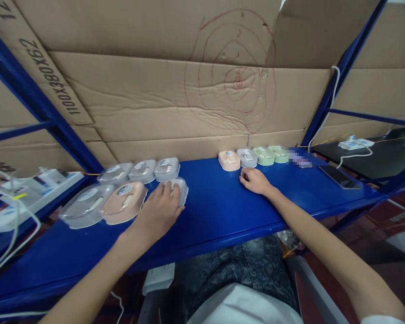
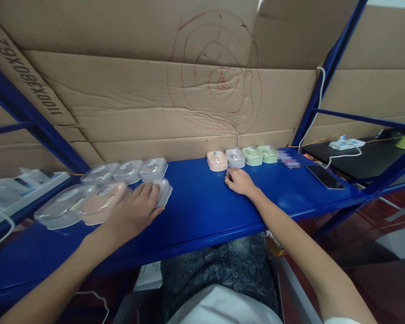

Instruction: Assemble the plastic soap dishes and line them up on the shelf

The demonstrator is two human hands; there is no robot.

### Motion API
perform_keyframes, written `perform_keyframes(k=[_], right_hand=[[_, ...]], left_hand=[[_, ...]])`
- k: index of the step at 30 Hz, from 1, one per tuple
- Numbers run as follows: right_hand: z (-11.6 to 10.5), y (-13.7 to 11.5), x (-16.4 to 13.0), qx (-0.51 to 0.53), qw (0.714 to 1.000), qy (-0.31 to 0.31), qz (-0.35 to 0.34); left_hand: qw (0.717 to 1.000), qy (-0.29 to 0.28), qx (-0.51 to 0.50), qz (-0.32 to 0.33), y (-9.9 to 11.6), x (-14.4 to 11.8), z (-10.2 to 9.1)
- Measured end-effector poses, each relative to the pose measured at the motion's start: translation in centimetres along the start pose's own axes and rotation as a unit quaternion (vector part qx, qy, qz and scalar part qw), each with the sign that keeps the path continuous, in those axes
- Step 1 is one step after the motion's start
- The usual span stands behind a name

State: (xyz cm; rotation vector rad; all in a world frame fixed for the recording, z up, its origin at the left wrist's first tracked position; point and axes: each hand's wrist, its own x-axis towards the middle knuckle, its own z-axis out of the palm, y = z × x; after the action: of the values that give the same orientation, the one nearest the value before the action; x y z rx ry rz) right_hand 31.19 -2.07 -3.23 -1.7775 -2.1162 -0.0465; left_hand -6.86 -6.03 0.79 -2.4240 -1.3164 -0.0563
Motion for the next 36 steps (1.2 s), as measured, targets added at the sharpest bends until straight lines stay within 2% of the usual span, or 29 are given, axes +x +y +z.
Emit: perform_keyframes(k=[4, 9, 12, 15, 17, 19, 21, 23, 26, 31, 36], right_hand=[[0.0, -0.1, -0.2, 0.018, 1.0, 0.007, -0.001], [0.1, 0.0, -0.2, 0.076, 0.997, 0.018, -0.004], [0.1, 0.1, -0.1, 0.137, 0.99, 0.027, -0.014], [0.2, -0.3, 0.0, 0.204, 0.978, 0.032, -0.021], [0.3, -1.0, -0.2, 0.291, 0.956, 0.029, -0.025], [0.4, -1.9, -0.6, 0.398, 0.916, 0.024, -0.04], [0.4, -2.7, -1.1, 0.467, 0.882, 0.016, -0.059], [0.5, -3.2, -1.5, 0.479, 0.874, -0.001, -0.08], [0.9, -3.4, -1.8, 0.451, 0.885, -0.01, -0.114], [1.4, -3.7, -2.1, 0.311, 0.935, 0.031, -0.17], [1.0, -4.3, -2.2, 0.267, 0.945, 0.045, -0.185]], left_hand=[[0.991, 0.027, -0.112, 0.074, 1.9, 0.6, -0.3], [0.966, 0.024, -0.178, 0.184, 4.0, 2.8, -1.2], [0.937, 0.016, -0.245, 0.248, 5.0, 4.5, -1.6], [0.897, 0.011, -0.329, 0.296, 5.7, 6.2, -1.3], [0.868, 0.025, -0.387, 0.311, 5.9, 7.0, -0.7], [0.846, 0.049, -0.431, 0.31, 5.9, 7.4, 0.0], [0.837, 0.067, -0.457, 0.295, 5.8, 7.6, 0.8], [0.833, 0.074, -0.478, 0.269, 5.6, 7.6, 1.5], [0.824, 0.081, -0.511, 0.231, 5.5, 7.7, 2.5], [0.802, 0.064, -0.56, 0.196, 5.2, 8.1, 3.3], [0.793, 0.04, -0.576, 0.193, 4.8, 8.3, 3.6]])
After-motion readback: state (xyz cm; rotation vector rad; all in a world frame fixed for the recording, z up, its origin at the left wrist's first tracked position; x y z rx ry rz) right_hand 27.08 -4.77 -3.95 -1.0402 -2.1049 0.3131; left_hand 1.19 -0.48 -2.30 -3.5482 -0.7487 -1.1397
